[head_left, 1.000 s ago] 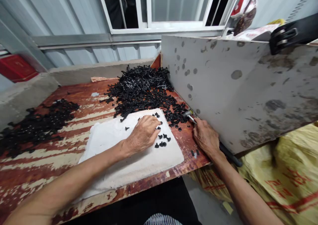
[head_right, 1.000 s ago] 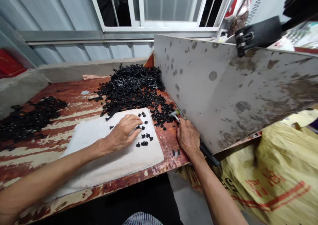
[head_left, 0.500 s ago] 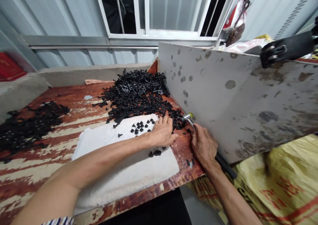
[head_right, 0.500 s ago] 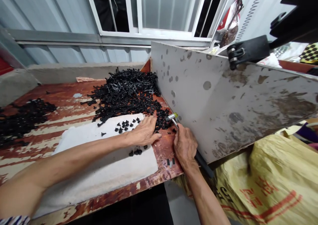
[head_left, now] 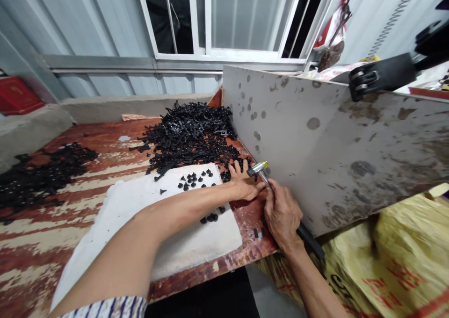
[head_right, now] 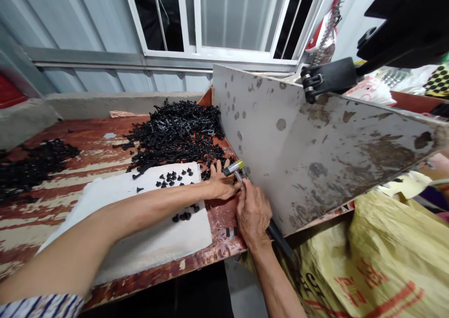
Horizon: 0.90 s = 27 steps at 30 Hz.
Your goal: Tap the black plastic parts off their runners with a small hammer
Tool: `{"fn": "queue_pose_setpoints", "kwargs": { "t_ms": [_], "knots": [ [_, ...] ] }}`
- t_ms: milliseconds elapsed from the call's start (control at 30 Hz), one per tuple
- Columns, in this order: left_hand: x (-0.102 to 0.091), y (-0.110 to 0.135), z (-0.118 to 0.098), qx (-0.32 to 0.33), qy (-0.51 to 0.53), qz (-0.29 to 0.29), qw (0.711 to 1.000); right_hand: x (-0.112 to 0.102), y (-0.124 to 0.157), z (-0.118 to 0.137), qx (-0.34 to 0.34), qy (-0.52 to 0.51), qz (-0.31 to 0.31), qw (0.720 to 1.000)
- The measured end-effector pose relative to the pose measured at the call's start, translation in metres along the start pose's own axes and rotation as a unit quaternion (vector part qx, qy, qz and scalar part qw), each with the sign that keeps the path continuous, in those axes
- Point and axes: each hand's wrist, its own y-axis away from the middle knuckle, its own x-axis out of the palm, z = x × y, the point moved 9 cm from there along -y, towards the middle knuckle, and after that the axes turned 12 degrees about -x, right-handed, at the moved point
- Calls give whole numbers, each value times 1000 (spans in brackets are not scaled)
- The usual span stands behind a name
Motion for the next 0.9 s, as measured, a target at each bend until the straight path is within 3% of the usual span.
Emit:
{"fn": "queue_pose_setpoints", "kwargs": {
  "t_ms": [133,267,367,533,667,767,900],
  "knots": [
    [-18,-10,4,5,34,-33,999,-26,17,3,-24,-26,-45,998],
    [-49,-23,37,18,-11,-71,997,-43,41,5,-29,-36,-67,997],
    [-56,-40,70,10,-47,-46,998,-40,52,9,-38,-40,-72,996],
    [-57,-65,103,23,-85,-17,996,-33,53,18,-68,0,-79,995],
    [-74,-86,136,-25,-86,-58,994,-37,53,22,-85,33,-120,989],
    [-93,-98,164,-86,-80,-108,987,-34,53,22,-81,50,-116,989],
    [-98,-106,177,-107,-74,-109,985,-31,55,20,-78,70,-107,989]
  ]
}}
